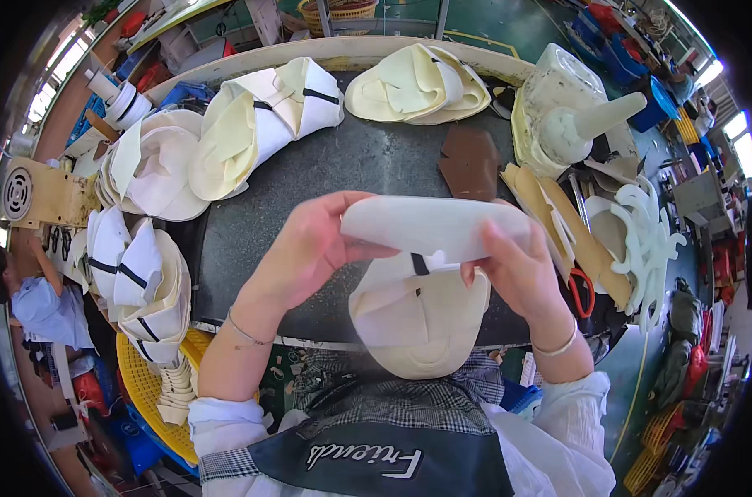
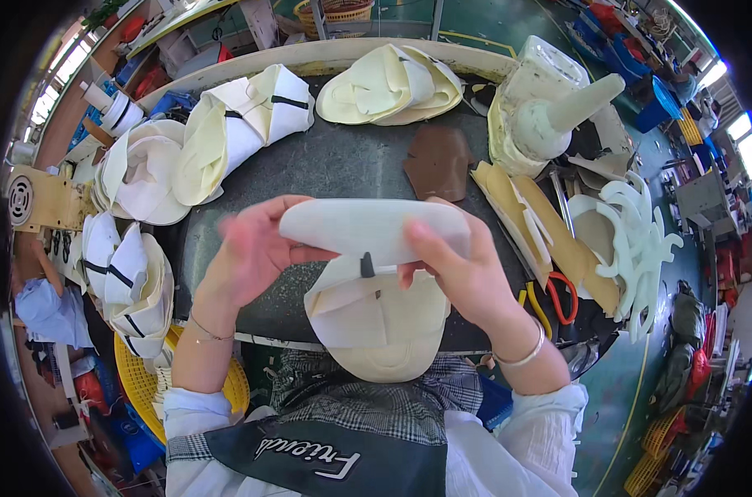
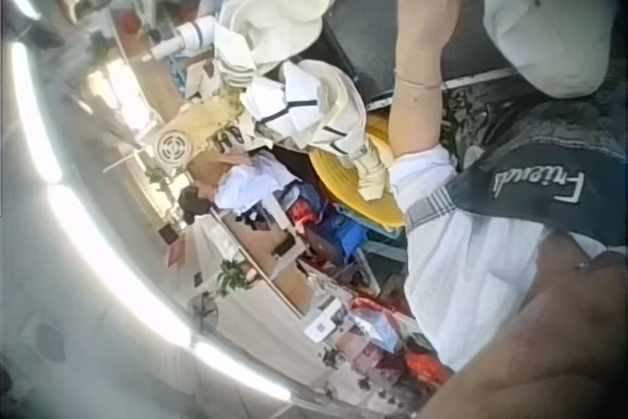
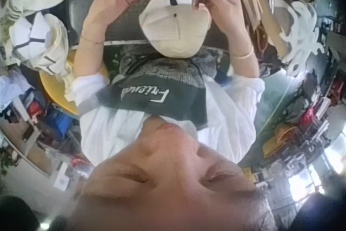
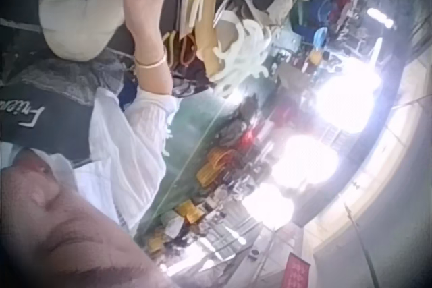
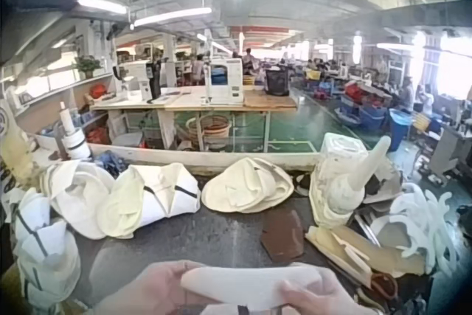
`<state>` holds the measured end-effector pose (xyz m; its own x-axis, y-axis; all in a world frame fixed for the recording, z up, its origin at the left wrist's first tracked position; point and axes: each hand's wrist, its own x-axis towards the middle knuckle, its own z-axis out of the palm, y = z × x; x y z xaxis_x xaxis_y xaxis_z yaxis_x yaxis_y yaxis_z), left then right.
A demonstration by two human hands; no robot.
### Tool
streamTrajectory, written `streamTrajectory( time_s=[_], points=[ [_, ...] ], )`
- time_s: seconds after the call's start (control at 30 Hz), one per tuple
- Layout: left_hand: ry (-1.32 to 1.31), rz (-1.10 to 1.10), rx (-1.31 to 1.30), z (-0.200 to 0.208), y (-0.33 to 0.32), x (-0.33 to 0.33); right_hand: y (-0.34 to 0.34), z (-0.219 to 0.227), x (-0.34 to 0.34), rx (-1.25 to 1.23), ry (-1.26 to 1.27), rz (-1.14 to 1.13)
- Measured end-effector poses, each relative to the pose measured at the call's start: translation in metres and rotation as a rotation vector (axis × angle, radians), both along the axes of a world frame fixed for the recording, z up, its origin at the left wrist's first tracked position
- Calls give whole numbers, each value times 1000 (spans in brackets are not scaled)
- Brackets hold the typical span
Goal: The person inserts foam padding into shoe uppers by hand, presses and shapes them together, and stacks the assembled shoe parts on the table.
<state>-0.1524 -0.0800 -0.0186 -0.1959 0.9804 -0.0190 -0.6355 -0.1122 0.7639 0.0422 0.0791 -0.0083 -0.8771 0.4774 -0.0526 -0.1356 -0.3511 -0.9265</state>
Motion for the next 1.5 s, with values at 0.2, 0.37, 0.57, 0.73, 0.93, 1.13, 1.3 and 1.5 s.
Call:
streamTrajectory(
  time_s=[0.2, 0.37, 0.57, 0.73, 0.93, 1.13, 1.3, 1.5],
  points=[
    [468, 305, -345, 1, 11, 19, 5, 0, -22, 603, -415, -29],
    [514, 171, -553, -51, 5, 31, 7, -45, -7, 846, -552, 70],
    [777, 277, -392, -69, -3, 37, -10, -67, 0, 925, -412, -88],
    [1302, 452, -204, -75, 3, 42, -11, -76, -6, 1135, -418, -74],
    [1979, 87, -505, -28, 1, 55, -4, -65, -26, 1406, -570, 123],
    [2020, 206, -179, -65, 6, 67, 28, -31, -32, 985, -698, 414],
    [1965, 205, -296, -60, 8, 58, 45, -1, -17, 1310, -806, 49],
    [1999, 94, -265, -53, 17, 55, 6, -50, -19, 1709, -278, 453]
  ],
)
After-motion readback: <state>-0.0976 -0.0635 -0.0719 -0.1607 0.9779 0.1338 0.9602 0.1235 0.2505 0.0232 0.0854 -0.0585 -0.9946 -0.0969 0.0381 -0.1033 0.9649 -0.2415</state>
